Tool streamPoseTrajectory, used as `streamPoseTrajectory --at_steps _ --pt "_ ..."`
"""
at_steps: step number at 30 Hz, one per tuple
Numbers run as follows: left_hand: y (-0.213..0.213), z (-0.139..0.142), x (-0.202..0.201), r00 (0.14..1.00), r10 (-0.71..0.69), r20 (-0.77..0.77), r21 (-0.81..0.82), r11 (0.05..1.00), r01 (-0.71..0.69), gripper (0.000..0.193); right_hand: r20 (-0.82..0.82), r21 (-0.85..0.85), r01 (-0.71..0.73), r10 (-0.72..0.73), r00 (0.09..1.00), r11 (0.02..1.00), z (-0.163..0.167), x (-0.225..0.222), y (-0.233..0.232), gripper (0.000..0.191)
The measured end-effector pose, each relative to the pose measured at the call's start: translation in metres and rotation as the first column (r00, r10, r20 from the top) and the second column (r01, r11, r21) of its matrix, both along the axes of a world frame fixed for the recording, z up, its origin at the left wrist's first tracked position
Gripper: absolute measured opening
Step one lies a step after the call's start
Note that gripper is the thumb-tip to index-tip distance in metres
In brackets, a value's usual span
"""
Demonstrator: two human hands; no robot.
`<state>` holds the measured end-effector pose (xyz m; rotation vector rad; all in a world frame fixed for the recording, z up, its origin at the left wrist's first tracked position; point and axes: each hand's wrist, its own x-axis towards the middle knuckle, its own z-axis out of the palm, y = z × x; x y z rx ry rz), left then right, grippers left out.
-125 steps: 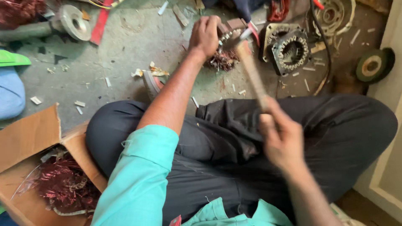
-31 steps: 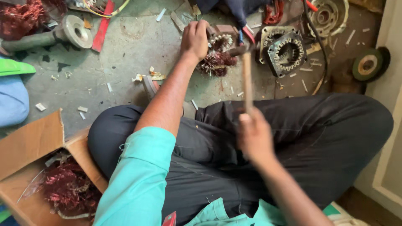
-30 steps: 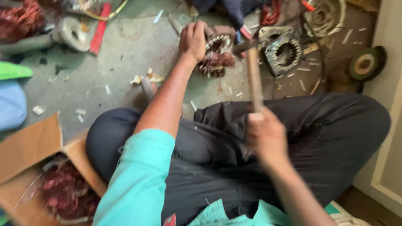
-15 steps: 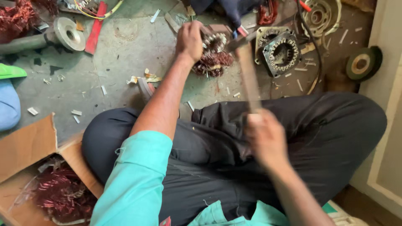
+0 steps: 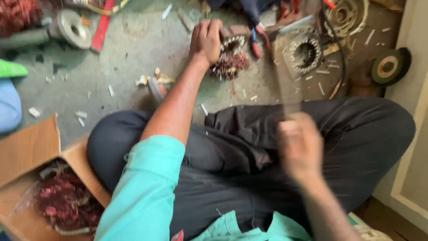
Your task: The person sits on the floor and uses a hammer to strike copper windings inside electric motor stators, pulling loosened windings out by hand and placing the removed copper into a cardboard box, working through several motor parts one at a time.
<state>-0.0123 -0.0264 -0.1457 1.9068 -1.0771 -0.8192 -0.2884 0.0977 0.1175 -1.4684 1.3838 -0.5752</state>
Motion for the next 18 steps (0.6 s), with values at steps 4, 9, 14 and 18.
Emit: streamPoseTrajectory --at_steps 4,9,14,18 --pt "-0.002 -0.004 -0.001 0.998 0.026 -0.052 0.003 1.000 -0.026 0.046 0.292 -0.213 0.143 -0.076 0.953 0.967 -0.005 -0.033 -0.014 0.025" --pt "-0.008 -0.008 0.007 0.999 -0.029 0.036 -0.015 0.999 0.030 0.047 -0.351 -0.188 -0.327 0.247 0.903 0.926 -0.056 0.025 -0.019 0.033" --pt "-0.012 -0.005 0.003 0.970 0.012 -0.242 -0.018 1.000 -0.017 0.051 -0.064 0.101 -0.067 0.074 0.995 0.993 -0.018 -0.002 -0.014 0.034" --pt "-0.013 0.001 0.007 0.970 0.048 -0.239 -0.052 0.997 -0.062 0.046 0.463 -0.079 0.207 -0.148 0.874 0.975 -0.011 -0.036 0.007 0.021"
